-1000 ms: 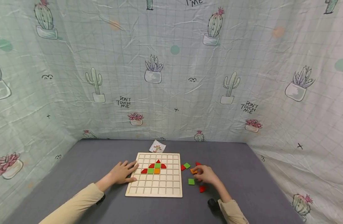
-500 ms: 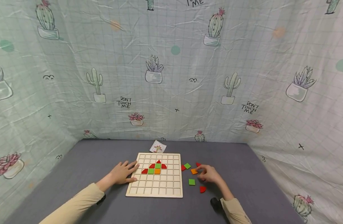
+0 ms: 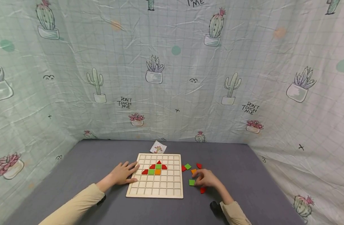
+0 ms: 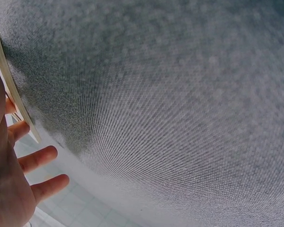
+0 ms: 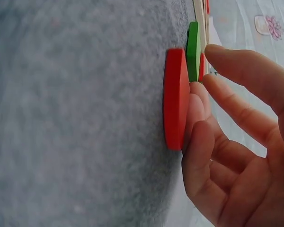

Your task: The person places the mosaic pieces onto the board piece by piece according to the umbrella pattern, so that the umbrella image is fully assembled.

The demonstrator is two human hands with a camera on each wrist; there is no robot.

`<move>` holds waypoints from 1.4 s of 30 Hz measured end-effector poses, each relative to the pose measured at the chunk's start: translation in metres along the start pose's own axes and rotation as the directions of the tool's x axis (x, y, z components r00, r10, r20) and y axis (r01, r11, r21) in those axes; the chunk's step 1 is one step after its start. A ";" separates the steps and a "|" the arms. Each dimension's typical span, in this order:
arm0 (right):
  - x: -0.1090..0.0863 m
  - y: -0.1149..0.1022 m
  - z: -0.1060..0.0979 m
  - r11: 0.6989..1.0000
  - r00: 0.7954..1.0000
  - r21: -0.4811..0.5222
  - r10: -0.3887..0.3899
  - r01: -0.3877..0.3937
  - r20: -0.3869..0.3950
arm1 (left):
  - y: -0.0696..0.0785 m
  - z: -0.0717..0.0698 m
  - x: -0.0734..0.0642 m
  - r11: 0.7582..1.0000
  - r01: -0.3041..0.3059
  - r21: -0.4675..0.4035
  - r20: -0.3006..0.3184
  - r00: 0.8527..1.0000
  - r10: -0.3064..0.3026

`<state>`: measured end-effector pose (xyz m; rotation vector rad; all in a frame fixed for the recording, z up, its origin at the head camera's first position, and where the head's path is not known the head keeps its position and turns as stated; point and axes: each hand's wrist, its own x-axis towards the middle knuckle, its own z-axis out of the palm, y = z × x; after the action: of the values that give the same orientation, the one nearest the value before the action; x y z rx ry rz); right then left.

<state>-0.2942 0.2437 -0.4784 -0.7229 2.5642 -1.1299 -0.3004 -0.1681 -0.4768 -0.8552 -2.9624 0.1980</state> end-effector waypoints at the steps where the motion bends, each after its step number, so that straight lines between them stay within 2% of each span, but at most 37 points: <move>1: 0.000 0.000 0.001 1.000 1.000 -0.011 -0.002 0.002 0.001 | 0.000 0.000 0.000 1.000 0.001 0.000 0.001 1.000 -0.001; 8: 0.002 -0.001 0.005 0.995 0.999 -0.097 0.010 -0.014 -0.039 | -0.001 0.001 0.000 1.000 0.000 -0.009 -0.008 1.000 0.000; 20: 0.003 -0.001 0.005 0.994 0.998 -0.107 0.021 -0.026 -0.051 | 0.000 0.002 0.001 1.000 0.003 -0.002 0.000 1.000 -0.003; 27: 0.003 -0.003 0.004 0.989 0.997 -0.142 0.030 -0.039 -0.070 | 0.001 -0.003 -0.001 1.000 0.002 0.009 0.002 1.000 -0.002; 42: 0.003 -0.007 0.002 0.992 0.998 -0.120 0.024 -0.031 -0.057 | 0.000 -0.003 0.000 1.000 0.001 0.001 0.007 1.000 -0.001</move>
<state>-0.2937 0.2371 -0.4746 -0.6895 2.6999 -1.0067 -0.3004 -0.1679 -0.4742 -0.8553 -2.9686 0.2035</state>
